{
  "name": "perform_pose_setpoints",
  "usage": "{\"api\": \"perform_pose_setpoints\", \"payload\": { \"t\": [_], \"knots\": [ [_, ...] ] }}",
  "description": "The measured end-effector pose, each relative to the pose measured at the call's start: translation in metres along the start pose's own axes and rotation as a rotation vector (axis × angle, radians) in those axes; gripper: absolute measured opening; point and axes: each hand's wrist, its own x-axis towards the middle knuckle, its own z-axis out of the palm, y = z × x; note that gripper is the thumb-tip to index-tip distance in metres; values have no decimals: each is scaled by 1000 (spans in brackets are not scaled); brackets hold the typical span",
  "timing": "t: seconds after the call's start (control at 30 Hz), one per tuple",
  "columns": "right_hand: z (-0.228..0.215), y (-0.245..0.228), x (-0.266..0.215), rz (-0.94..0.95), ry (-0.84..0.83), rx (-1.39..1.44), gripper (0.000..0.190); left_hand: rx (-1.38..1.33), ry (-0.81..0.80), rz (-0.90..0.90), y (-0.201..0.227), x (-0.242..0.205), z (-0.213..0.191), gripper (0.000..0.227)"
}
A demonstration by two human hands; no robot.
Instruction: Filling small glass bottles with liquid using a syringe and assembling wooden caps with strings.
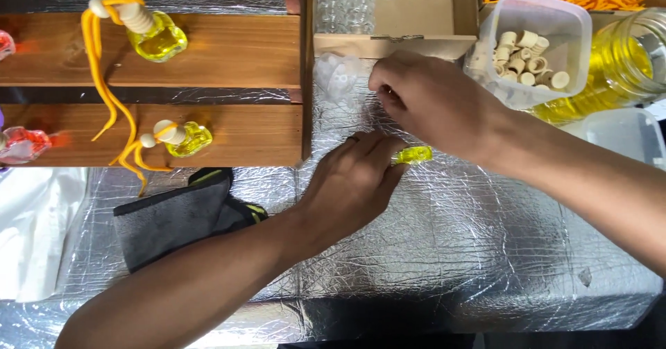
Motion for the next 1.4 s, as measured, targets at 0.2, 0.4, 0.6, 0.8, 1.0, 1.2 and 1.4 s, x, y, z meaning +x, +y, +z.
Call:
{"api": "perform_pose_setpoints", "payload": {
  "t": [0.2, 0.4, 0.6, 0.8, 1.0, 1.2, 1.4],
  "knots": [
    [-13, 0, -50, -63, 215, 130, 9, 21, -22, 13, -1, 2, 1, 19],
    [10, 30, -90, -242, 440, 193, 16, -11, -83, -48, 3, 6, -2, 16],
    [38, 50, -105, -402, 539, 290, 31, -10, -87, -51, 3, 9, -1, 14],
    [33, 40, -102, -470, 530, 243, 27, -1, -64, -24, 5, 12, -2, 11],
    [35, 39, -98, -503, 524, 159, 25, 5, -68, -16, 5, 12, -2, 11],
    [37, 41, -97, -551, 512, 159, 31, 15, -72, -31, 5, 12, -2, 7],
    [43, 39, -97, -526, 513, 185, 38, 3, -65, -33, 4, 12, -2, 7]
  ]
}}
